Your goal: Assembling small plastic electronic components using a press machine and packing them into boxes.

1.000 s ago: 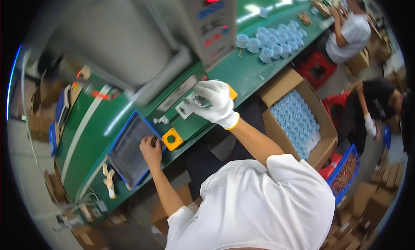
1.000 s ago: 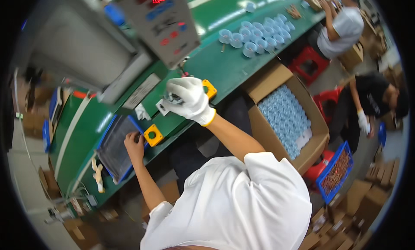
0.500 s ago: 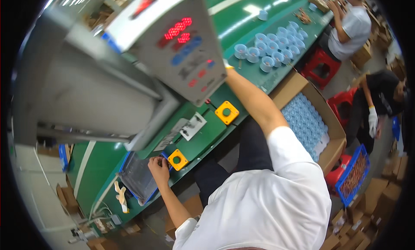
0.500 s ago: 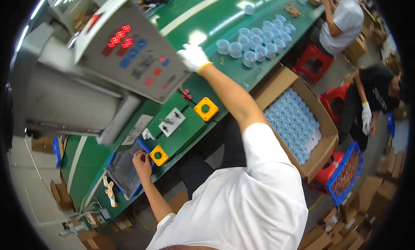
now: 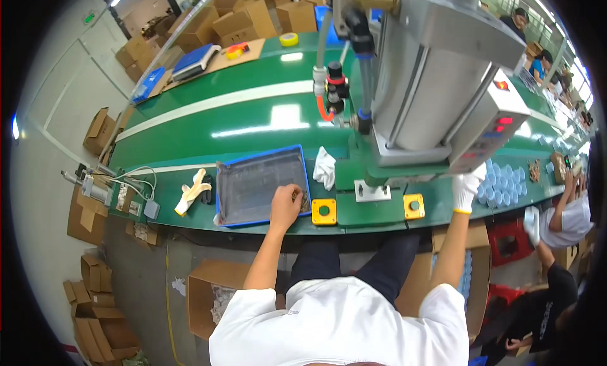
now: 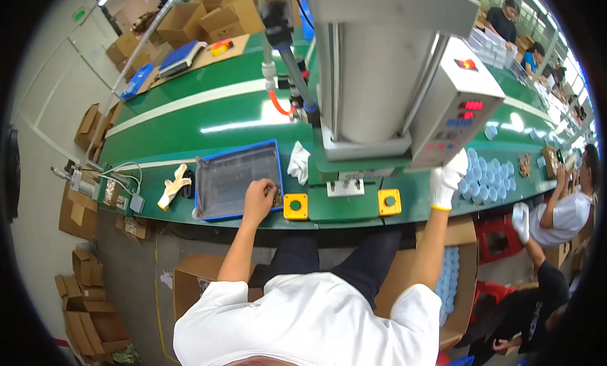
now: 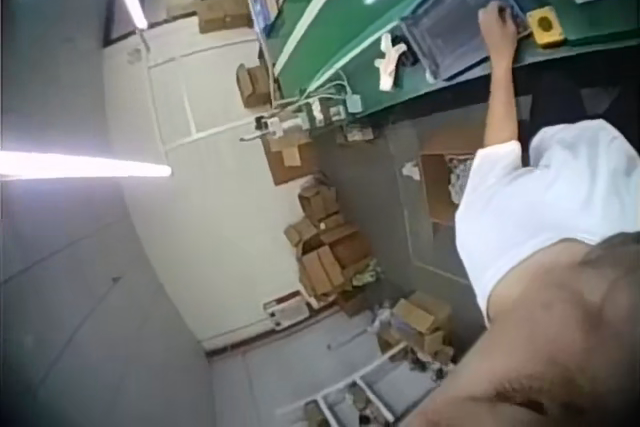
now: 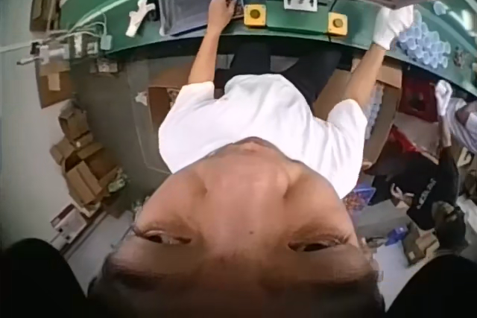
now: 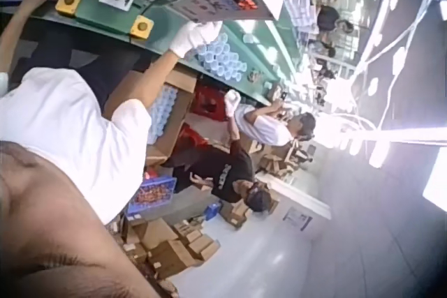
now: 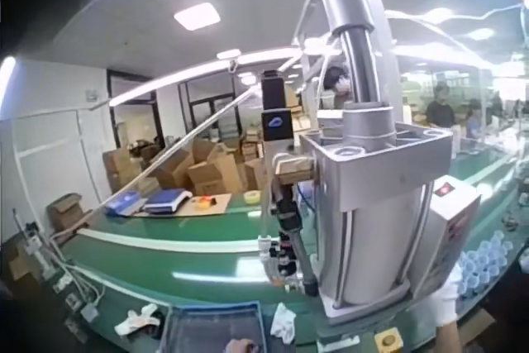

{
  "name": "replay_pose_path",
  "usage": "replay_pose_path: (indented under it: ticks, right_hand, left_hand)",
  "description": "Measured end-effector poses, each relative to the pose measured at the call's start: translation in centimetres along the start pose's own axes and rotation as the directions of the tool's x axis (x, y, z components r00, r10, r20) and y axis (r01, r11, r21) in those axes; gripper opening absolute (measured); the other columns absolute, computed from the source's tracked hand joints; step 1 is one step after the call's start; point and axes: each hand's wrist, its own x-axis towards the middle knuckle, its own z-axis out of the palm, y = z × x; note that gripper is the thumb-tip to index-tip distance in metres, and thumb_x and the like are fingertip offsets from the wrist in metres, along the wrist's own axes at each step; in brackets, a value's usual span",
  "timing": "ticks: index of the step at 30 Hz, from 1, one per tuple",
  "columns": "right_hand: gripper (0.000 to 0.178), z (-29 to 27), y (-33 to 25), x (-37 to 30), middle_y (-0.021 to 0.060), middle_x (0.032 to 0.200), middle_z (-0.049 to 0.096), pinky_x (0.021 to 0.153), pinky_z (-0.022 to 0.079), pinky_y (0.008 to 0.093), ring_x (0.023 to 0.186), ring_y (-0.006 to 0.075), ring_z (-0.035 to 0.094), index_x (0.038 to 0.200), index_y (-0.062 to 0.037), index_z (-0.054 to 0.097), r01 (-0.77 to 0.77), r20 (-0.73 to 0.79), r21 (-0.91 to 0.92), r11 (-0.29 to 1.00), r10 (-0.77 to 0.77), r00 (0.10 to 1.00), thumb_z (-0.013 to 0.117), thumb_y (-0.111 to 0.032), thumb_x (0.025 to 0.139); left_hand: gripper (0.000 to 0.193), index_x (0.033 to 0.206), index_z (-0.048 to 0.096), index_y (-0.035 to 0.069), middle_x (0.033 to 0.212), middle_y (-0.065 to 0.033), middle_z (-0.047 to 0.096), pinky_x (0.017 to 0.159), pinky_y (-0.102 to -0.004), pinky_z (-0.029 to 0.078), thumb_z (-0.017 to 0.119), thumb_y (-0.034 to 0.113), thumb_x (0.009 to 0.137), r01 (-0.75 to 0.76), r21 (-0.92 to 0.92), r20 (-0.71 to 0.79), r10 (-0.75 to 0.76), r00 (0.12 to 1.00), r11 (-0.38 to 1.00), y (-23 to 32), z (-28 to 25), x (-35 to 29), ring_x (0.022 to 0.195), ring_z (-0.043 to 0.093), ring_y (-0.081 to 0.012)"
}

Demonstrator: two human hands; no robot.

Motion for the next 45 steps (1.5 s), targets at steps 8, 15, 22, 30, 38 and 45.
replay_pose_path:
  ticks: [8, 15, 22, 30, 38, 45]
  right_hand:
    - [0.086, -2.4, -18.1, -9.9, 0.0227, 0.141, 0.071, 0.115, 0.054, 0.0425, 0.126, 0.0288, 0.070, 0.153, 0.0036, 0.046, -0.447, 0.283, 0.746, 0.494, 0.373, 0.884, 0.093, -0.015, 0.084]
    - [0.039, -1.6, -23.0, -5.3, 0.0155, 0.095, 0.074, 0.081, 0.059, 0.0469, 0.089, 0.0376, 0.072, 0.096, -0.0037, 0.071, -0.203, 0.298, 0.538, 0.818, 0.041, 0.954, 0.095, -0.023, 0.072]
    - [0.051, 0.1, -23.6, -6.6, 0.0118, 0.098, 0.073, 0.088, 0.057, 0.0482, 0.097, 0.0373, 0.070, 0.110, -0.0071, 0.070, 0.060, 0.174, 0.281, 0.958, -0.112, 0.978, 0.095, -0.037, 0.076]
    - [0.044, -0.3, -25.3, -4.4, 0.0123, 0.093, 0.073, 0.079, 0.059, 0.0473, 0.088, 0.0365, 0.072, 0.097, -0.0076, 0.074, -0.046, 0.406, 0.174, 0.984, -0.028, 0.913, 0.094, -0.040, 0.075]
    - [0.061, -1.8, -19.9, -9.1, 0.0208, 0.118, 0.074, 0.093, 0.057, 0.0539, 0.106, 0.0446, 0.069, 0.127, 0.0030, 0.067, 0.129, 0.095, 0.367, 0.921, -0.175, 0.980, 0.086, -0.032, 0.080]
    - [0.014, -0.9, -12.2, -13.6, 0.0145, 0.098, 0.074, 0.092, 0.058, 0.0521, 0.090, 0.0397, 0.071, 0.103, -0.0052, 0.071, 0.348, -0.043, 0.254, 0.902, -0.349, 0.936, 0.069, -0.010, 0.089]
  left_hand:
    - [0.014, 0.105, 0.081, 0.004, 0.101, -0.0167, 0.078, 0.089, -0.0485, 0.054, 0.075, 0.015, 0.100, -0.088, 0.104, -0.052, 0.094, 0.994, 0.991, -1.6, -0.3, 1.6, 0.099, 0.069, -0.0391]
    - [0.019, 0.104, 0.080, 0.002, 0.098, -0.0144, 0.076, 0.086, -0.0471, 0.054, 0.074, 0.020, 0.104, -0.125, 0.102, -0.024, 0.128, 0.992, 0.987, -1.9, 0.8, 0.9, 0.096, 0.068, -0.0369]
    - [0.019, 0.103, 0.079, 0.002, 0.098, -0.0134, 0.075, 0.086, -0.0465, 0.053, 0.075, 0.021, 0.104, -0.118, 0.114, -0.012, 0.120, 0.993, 0.986, -1.3, 0.3, 0.3, 0.096, 0.068, -0.0363]
    - [0.014, 0.101, 0.074, 0.001, 0.099, -0.0138, 0.073, 0.085, -0.0465, 0.053, 0.075, 0.015, 0.103, -0.167, 0.068, -0.060, 0.171, 0.983, 0.984, 0.0, 0.2, 0.6, 0.096, 0.067, -0.0367]
    - [0.008, 0.107, 0.074, -0.002, 0.110, -0.0187, 0.079, 0.089, -0.0470, 0.060, 0.074, 0.003, 0.101, -0.370, -0.176, -0.099, 0.357, 0.929, 0.912, 3.0, 3.6, -3.2, 0.100, 0.075, -0.0410]
    - [0.008, 0.102, 0.074, -0.003, 0.101, -0.0181, 0.076, 0.093, -0.0530, 0.057, 0.072, 0.004, 0.099, -0.595, -0.014, -0.121, 0.589, 0.799, 0.804, 0.7, 3.7, -3.5, 0.103, 0.072, -0.0428]
